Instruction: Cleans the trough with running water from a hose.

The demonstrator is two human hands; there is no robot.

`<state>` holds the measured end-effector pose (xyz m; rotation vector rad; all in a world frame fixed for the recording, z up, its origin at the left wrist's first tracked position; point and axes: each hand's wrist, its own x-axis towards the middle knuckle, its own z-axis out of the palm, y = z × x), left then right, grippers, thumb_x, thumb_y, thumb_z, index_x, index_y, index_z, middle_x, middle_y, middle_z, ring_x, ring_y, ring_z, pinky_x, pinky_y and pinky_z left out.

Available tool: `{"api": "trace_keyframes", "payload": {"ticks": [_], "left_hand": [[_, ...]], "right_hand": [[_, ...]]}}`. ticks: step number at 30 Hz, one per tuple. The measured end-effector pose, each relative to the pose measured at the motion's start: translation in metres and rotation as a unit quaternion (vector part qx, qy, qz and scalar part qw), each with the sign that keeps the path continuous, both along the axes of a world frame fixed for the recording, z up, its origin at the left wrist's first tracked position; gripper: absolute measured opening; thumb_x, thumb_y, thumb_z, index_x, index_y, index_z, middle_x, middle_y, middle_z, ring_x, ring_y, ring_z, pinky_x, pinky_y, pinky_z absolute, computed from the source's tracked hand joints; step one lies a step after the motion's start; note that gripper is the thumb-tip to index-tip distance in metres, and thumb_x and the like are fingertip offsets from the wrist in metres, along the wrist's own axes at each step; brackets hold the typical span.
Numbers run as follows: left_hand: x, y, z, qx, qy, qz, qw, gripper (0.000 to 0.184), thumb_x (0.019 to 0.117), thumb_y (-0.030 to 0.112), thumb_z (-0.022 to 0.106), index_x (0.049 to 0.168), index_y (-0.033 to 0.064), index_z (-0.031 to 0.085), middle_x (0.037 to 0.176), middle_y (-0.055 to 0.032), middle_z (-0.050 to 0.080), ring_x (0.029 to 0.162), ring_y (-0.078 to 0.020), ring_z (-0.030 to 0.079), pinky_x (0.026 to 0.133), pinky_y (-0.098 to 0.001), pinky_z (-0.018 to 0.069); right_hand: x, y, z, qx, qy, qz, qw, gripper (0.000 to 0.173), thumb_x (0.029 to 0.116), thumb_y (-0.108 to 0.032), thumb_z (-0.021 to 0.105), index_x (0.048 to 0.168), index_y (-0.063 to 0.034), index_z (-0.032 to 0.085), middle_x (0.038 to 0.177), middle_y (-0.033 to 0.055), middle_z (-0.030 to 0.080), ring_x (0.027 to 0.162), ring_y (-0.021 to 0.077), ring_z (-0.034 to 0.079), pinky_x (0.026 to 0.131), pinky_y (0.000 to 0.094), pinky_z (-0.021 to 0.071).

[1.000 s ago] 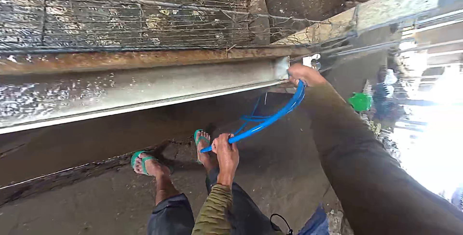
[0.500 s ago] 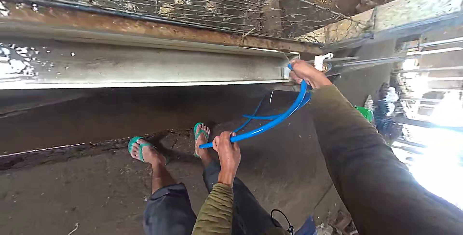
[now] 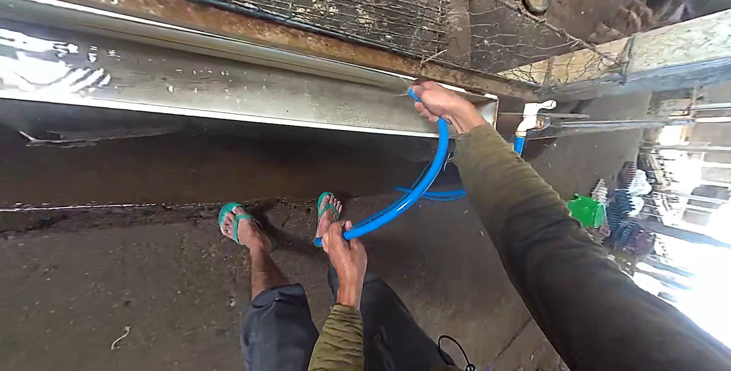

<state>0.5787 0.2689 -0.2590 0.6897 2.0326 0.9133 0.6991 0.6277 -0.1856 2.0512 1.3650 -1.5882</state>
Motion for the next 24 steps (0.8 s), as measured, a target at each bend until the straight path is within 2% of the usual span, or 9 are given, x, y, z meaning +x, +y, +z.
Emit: {"api": "trace_keyframes", "payload": {"ticks": [3,11,13,15,17,19,21,23,24], "left_hand": [[-0.006,-0.007,-0.006,-0.011,-0.001,0.033,0.999,0.025,0.1001,0.014,0.049,0.099,-0.0049,0.065,0.101,-0.0202,0.063,0.102,-0.0341,0.059,0.101,-0.0534,0.0409],[-0.018,-0.006,0.001,-0.034,0.012,0.098,0.995,0.024,0.102,0.01,0.048,0.102,-0.0092,0.063,0.093,-0.0204,0.06,0.093,-0.0311,0.058,0.089,-0.0455,0.0453],[-0.017,-0.005,0.003,-0.036,0.007,0.085,0.996,0.024,0.1022,0.011,0.048,0.102,-0.009,0.063,0.093,-0.0201,0.06,0.093,-0.0314,0.057,0.09,-0.0467,0.0445],[-0.014,-0.002,0.001,-0.028,-0.003,0.038,0.999,0.025,0.1014,0.012,0.05,0.101,-0.0088,0.065,0.097,-0.0224,0.063,0.098,-0.036,0.059,0.094,-0.053,0.0428],[-0.005,0.008,0.003,-0.013,-0.011,-0.037,0.999,0.024,0.0986,0.013,0.054,0.099,-0.0056,0.069,0.1,-0.0229,0.066,0.101,-0.04,0.062,0.097,-0.0595,0.0429],[0.007,0.027,0.017,-0.01,-0.039,-0.113,0.993,0.017,0.0952,0.006,0.058,0.101,-0.0043,0.071,0.099,-0.0221,0.069,0.1,-0.0421,0.063,0.099,-0.0636,0.0401],[0.02,0.046,0.029,-0.03,-0.066,-0.173,0.982,0.016,0.0939,0.002,0.061,0.104,-0.0034,0.071,0.101,-0.0204,0.07,0.103,-0.0416,0.064,0.103,-0.065,0.0374],[0.032,0.058,0.034,-0.048,-0.081,-0.205,0.974,0.017,0.094,0.002,0.06,0.106,-0.0021,0.071,0.103,-0.0193,0.07,0.104,-0.0405,0.063,0.103,-0.0638,0.0369],[0.036,0.063,0.035,-0.052,-0.08,-0.211,0.973,0.017,0.0941,0.003,0.06,0.106,-0.0018,0.071,0.102,-0.0188,0.07,0.104,-0.0399,0.063,0.101,-0.0627,0.0374]], "right_hand": [[-0.032,-0.002,-0.008,-0.003,0.035,0.022,0.999,0.033,0.1154,-0.032,0.028,0.137,-0.0128,0.044,0.062,-0.0041,0.037,0.042,0.005,0.031,0.039,0.02,0.03],[-0.084,-0.007,-0.022,-0.03,0.14,0.094,0.985,0.032,0.1148,-0.029,0.031,0.138,-0.0126,0.044,0.065,-0.0026,0.039,0.042,0.0052,0.031,0.038,0.0196,0.0286],[-0.061,-0.011,-0.024,-0.041,0.104,0.107,0.988,0.033,0.115,-0.031,0.031,0.139,-0.0122,0.044,0.066,-0.0018,0.04,0.043,0.006,0.033,0.039,0.0203,0.0303],[-0.008,-0.018,-0.028,-0.026,0.032,0.08,0.996,0.032,0.1141,-0.028,0.032,0.137,-0.0103,0.046,0.067,-0.0018,0.042,0.045,0.0064,0.035,0.042,0.0216,0.0336],[0.061,-0.027,-0.03,0.019,-0.055,0.004,0.998,0.027,0.1111,-0.022,0.036,0.123,-0.0054,0.054,0.066,-0.0016,0.041,0.047,0.0062,0.035,0.045,0.0227,0.0342],[0.12,-0.027,-0.03,0.059,-0.13,-0.095,0.985,0.023,0.1092,-0.019,0.037,0.106,-0.0032,0.053,0.064,-0.0019,0.04,0.045,0.006,0.035,0.044,0.0225,0.0341],[0.148,-0.021,-0.02,0.086,-0.198,-0.165,0.963,0.022,0.1082,-0.019,0.039,0.101,-0.0035,0.052,0.065,-0.0014,0.039,0.046,0.0066,0.034,0.044,0.0227,0.0346],[0.158,-0.008,-0.01,0.088,-0.235,-0.202,0.947,0.027,0.1102,-0.02,0.037,0.107,-0.0008,0.054,0.073,0.002,0.041,0.053,0.0102,0.037,0.051,0.0268,0.0373],[0.161,-0.003,-0.01,0.093,-0.245,-0.208,0.942,0.024,0.109,-0.02,0.036,0.099,-0.0049,0.052,0.067,-0.0006,0.041,0.048,0.008,0.036,0.047,0.024,0.0366]]}}
